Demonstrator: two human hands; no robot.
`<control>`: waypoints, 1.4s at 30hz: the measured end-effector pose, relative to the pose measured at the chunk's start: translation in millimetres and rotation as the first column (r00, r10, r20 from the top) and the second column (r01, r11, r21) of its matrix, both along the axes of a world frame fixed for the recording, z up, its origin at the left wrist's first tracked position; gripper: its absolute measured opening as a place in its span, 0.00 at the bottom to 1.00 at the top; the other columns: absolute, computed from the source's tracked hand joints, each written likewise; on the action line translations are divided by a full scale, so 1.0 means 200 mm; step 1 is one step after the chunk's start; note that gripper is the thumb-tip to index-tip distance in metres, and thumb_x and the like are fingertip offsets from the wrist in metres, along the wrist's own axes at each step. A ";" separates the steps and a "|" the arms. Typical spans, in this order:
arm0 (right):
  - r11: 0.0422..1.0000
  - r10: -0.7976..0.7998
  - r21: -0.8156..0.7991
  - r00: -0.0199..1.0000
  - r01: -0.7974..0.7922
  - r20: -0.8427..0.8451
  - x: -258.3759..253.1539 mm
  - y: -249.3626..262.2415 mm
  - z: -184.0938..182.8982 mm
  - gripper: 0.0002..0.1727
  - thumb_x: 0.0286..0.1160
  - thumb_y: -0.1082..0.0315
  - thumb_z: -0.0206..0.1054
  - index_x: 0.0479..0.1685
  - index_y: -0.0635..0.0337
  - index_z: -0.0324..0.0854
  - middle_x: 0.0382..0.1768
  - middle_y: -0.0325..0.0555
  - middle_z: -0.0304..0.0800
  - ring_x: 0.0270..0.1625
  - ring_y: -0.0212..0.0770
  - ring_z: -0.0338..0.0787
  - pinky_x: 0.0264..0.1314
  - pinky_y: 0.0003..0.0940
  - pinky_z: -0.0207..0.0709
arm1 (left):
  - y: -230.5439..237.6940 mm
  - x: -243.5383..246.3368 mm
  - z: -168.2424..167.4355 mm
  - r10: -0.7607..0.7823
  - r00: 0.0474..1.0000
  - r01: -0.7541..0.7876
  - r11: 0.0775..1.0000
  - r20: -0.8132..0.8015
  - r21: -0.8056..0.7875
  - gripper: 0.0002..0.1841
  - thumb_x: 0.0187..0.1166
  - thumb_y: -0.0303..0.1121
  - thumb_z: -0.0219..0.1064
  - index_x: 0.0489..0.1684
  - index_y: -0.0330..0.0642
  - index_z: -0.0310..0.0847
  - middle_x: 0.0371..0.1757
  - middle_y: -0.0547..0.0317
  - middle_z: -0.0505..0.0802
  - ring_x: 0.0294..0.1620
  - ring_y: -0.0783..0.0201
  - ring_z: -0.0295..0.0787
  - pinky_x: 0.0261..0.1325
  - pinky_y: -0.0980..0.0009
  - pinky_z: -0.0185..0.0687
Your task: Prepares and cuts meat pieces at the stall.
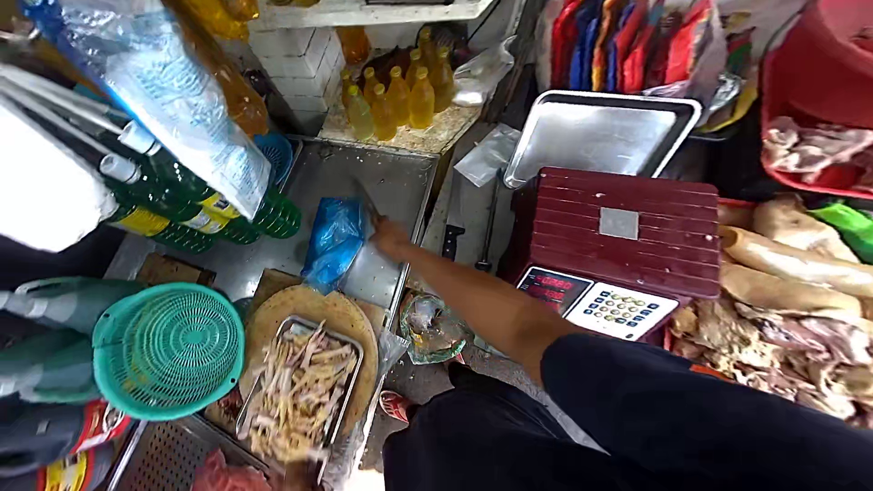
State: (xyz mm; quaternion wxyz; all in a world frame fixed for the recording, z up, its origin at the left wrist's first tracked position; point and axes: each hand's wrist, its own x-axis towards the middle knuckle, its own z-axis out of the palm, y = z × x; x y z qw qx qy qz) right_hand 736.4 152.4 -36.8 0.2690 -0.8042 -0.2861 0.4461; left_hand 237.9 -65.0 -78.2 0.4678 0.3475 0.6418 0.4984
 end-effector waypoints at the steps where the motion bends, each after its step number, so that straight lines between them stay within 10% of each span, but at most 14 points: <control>1: 0.996 -0.059 0.058 0.993 0.065 -0.104 0.07 0.00 0.04 0.29 0.77 0.59 0.70 0.75 0.63 0.73 0.49 0.63 0.86 0.41 0.56 0.88 0.41 0.56 0.84 | 0.06 0.15 0.04 0.082 0.996 -0.087 0.990 -0.042 -0.110 0.26 0.71 0.19 0.60 0.71 0.40 0.69 0.41 0.56 0.87 0.31 0.66 0.86 0.31 0.64 0.86; 5: 0.929 -0.145 0.235 0.865 0.286 -0.480 0.35 -0.19 0.24 0.21 0.82 0.66 0.66 0.71 0.58 0.71 0.29 0.41 0.78 0.19 0.33 0.76 0.22 0.30 0.77 | 0.24 0.45 0.05 0.052 0.999 -0.053 0.989 -0.011 -0.136 0.33 0.71 0.17 0.58 0.82 0.40 0.65 0.52 0.48 0.89 0.39 0.61 0.89 0.38 0.59 0.89; 12: 0.915 0.119 0.402 0.925 0.039 -0.361 0.49 -0.99 0.43 0.25 0.84 0.63 0.63 0.80 0.46 0.69 0.25 0.40 0.77 0.16 0.33 0.74 0.19 0.30 0.77 | 0.55 0.69 0.05 0.041 0.999 -0.039 0.992 0.014 -0.118 0.27 0.71 0.15 0.56 0.73 0.35 0.72 0.44 0.48 0.89 0.34 0.60 0.88 0.34 0.59 0.88; 19: 0.907 0.111 0.417 0.923 0.057 -0.368 0.41 -1.44 0.36 0.26 0.75 0.62 0.67 0.75 0.51 0.73 0.23 0.37 0.78 0.14 0.32 0.76 0.16 0.29 0.78 | 0.84 0.64 0.11 -0.079 0.727 -0.113 0.966 -0.682 -0.233 0.19 0.88 0.42 0.60 0.55 0.36 0.90 0.48 0.41 0.95 0.53 0.45 0.92 0.61 0.42 0.83; 24: 0.911 0.178 0.413 0.911 -0.010 -0.372 0.33 -1.54 0.37 0.25 0.74 0.62 0.67 0.71 0.51 0.74 0.23 0.36 0.78 0.14 0.32 0.76 0.14 0.28 0.77 | 1.02 0.61 0.14 -0.264 0.563 0.000 0.948 -0.783 -0.320 0.18 0.86 0.42 0.61 0.54 0.35 0.90 0.53 0.34 0.94 0.59 0.37 0.91 0.66 0.36 0.82; 30: 0.830 0.307 0.550 0.899 -0.092 -0.314 0.20 -1.64 0.35 0.26 0.73 0.58 0.71 0.71 0.56 0.75 0.35 0.42 0.90 0.26 0.38 0.88 0.28 0.36 0.88 | 0.64 0.50 0.14 -0.228 0.633 -0.021 0.950 -0.740 -0.311 0.24 0.88 0.40 0.56 0.72 0.31 0.81 0.58 0.32 0.93 0.63 0.36 0.90 0.70 0.35 0.80; 37: 0.903 0.409 0.198 0.903 -0.381 -0.132 -0.01 -1.50 0.26 0.19 0.84 0.49 0.60 0.53 0.55 0.80 0.20 0.38 0.79 0.14 0.36 0.77 0.16 0.36 0.78 | 0.64 0.68 0.35 -0.234 0.685 0.045 0.959 -0.689 -0.281 0.26 0.86 0.44 0.62 0.74 0.33 0.79 0.65 0.31 0.87 0.64 0.36 0.87 0.69 0.36 0.80; 42: 0.640 0.768 -0.044 0.637 -0.767 0.066 -0.18 -1.32 0.20 0.24 0.88 0.45 0.59 0.57 0.59 0.82 0.33 0.48 0.86 0.34 0.47 0.88 0.44 0.53 0.85 | 0.79 0.62 0.24 -0.433 0.590 0.112 0.880 -0.682 -0.461 0.22 0.86 0.45 0.61 0.61 0.33 0.84 0.62 0.28 0.88 0.66 0.29 0.84 0.63 0.29 0.80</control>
